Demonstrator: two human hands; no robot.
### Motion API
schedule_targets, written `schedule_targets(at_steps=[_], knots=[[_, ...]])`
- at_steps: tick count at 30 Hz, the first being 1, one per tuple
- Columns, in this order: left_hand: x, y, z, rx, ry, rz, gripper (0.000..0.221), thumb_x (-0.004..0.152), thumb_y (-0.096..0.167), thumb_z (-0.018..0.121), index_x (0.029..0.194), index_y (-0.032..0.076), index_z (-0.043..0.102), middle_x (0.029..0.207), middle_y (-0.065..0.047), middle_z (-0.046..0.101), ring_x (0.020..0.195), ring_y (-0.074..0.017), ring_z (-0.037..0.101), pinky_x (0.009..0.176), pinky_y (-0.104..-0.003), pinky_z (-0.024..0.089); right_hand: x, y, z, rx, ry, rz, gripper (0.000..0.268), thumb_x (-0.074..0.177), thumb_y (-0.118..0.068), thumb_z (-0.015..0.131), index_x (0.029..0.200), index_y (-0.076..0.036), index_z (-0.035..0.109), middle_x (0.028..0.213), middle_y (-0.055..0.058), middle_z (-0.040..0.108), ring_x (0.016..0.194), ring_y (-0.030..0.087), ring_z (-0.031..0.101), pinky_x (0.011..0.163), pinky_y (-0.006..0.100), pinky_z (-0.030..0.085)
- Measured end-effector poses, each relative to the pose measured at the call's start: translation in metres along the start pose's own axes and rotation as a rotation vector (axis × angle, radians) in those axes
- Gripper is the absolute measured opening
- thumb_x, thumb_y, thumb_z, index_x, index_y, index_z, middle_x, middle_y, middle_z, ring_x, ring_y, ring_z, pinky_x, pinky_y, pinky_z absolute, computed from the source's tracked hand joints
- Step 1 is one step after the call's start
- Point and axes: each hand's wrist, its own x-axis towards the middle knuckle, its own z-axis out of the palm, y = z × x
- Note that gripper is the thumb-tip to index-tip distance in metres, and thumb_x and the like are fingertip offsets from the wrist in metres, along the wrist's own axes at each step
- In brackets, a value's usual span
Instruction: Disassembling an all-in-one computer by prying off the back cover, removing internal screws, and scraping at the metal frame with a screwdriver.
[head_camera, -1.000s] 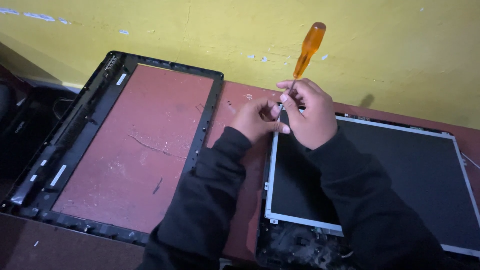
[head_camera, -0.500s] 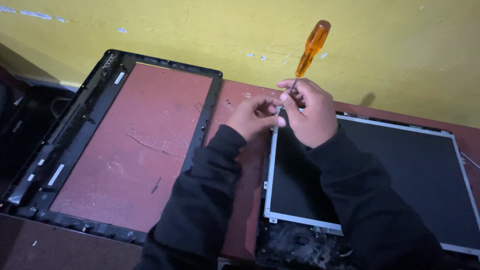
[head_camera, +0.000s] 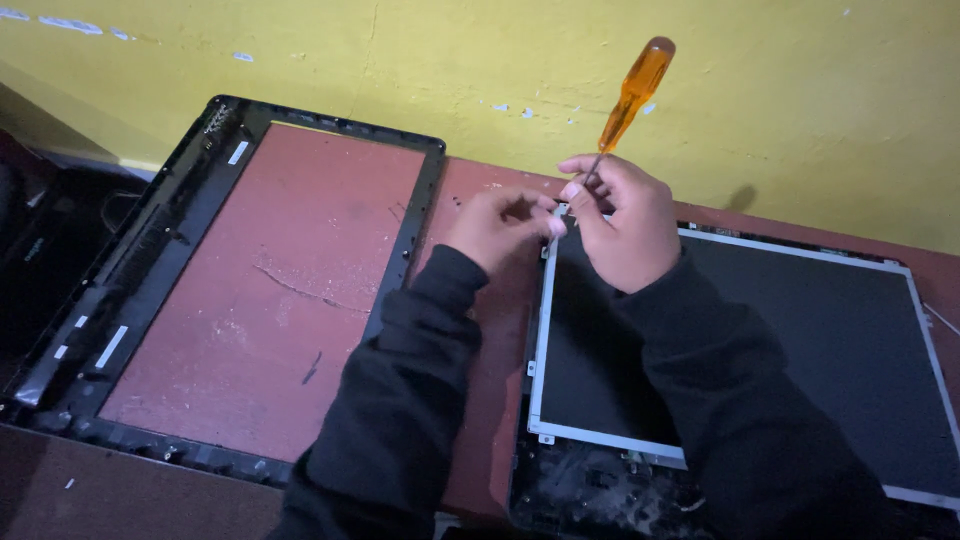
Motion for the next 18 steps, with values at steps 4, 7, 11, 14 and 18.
schedule_targets(at_steps=[4, 7, 11, 14, 18], knots=[[-0.003, 0.008, -0.023, 0.116, -0.025, -0.018, 0.031, 0.089, 0.046, 0.081, 0.100, 0.018, 0.081, 0.092, -0.006, 0.080, 0.095, -0.0246, 0.077, 0.088, -0.037, 0.056, -0.002, 0.000, 0.000, 0.028, 0.041, -0.001, 0.017, 0.102, 0.003, 0.063, 0.116, 0.001, 0.071, 0.089, 0.017, 0.071, 0.077, 0.033, 0.073, 0.066, 0.040, 0.061], [-0.002, 0.000, -0.023, 0.218, -0.137, -0.037, 0.031, 0.082, 0.047, 0.085, 0.101, 0.023, 0.082, 0.098, -0.005, 0.079, 0.100, -0.0295, 0.075, 0.093, -0.041, 0.055, -0.001, 0.002, -0.003, 0.034, 0.056, -0.012, 0.016, 0.103, 0.003, 0.064, 0.116, 0.001, 0.072, 0.088, 0.016, 0.071, 0.073, 0.028, 0.072, 0.063, 0.036, 0.060], [-0.008, -0.001, -0.019, 0.257, -0.158, 0.001, 0.032, 0.071, 0.040, 0.094, 0.097, 0.024, 0.083, 0.093, -0.001, 0.078, 0.092, -0.0246, 0.076, 0.086, -0.036, 0.058, -0.001, 0.000, -0.005, 0.062, 0.043, 0.017, 0.017, 0.103, 0.005, 0.061, 0.117, 0.004, 0.070, 0.092, 0.020, 0.072, 0.078, 0.031, 0.073, 0.067, 0.038, 0.062], [-0.008, 0.002, -0.011, 0.342, -0.137, 0.067, 0.023, 0.071, 0.037, 0.092, 0.089, 0.026, 0.083, 0.089, -0.001, 0.078, 0.089, -0.0306, 0.076, 0.082, -0.040, 0.059, -0.002, -0.003, -0.006, 0.085, 0.053, 0.022, 0.017, 0.103, 0.005, 0.062, 0.118, 0.004, 0.070, 0.092, 0.021, 0.071, 0.079, 0.032, 0.074, 0.068, 0.038, 0.063], [0.000, -0.005, -0.022, 0.503, -0.045, 0.106, 0.013, 0.076, 0.032, 0.088, 0.088, 0.028, 0.083, 0.085, -0.001, 0.078, 0.086, -0.0314, 0.076, 0.081, -0.041, 0.060, -0.001, 0.001, -0.006, 0.110, 0.091, 0.011, 0.016, 0.104, 0.006, 0.060, 0.117, 0.006, 0.068, 0.091, 0.021, 0.070, 0.081, 0.031, 0.074, 0.069, 0.039, 0.063]])
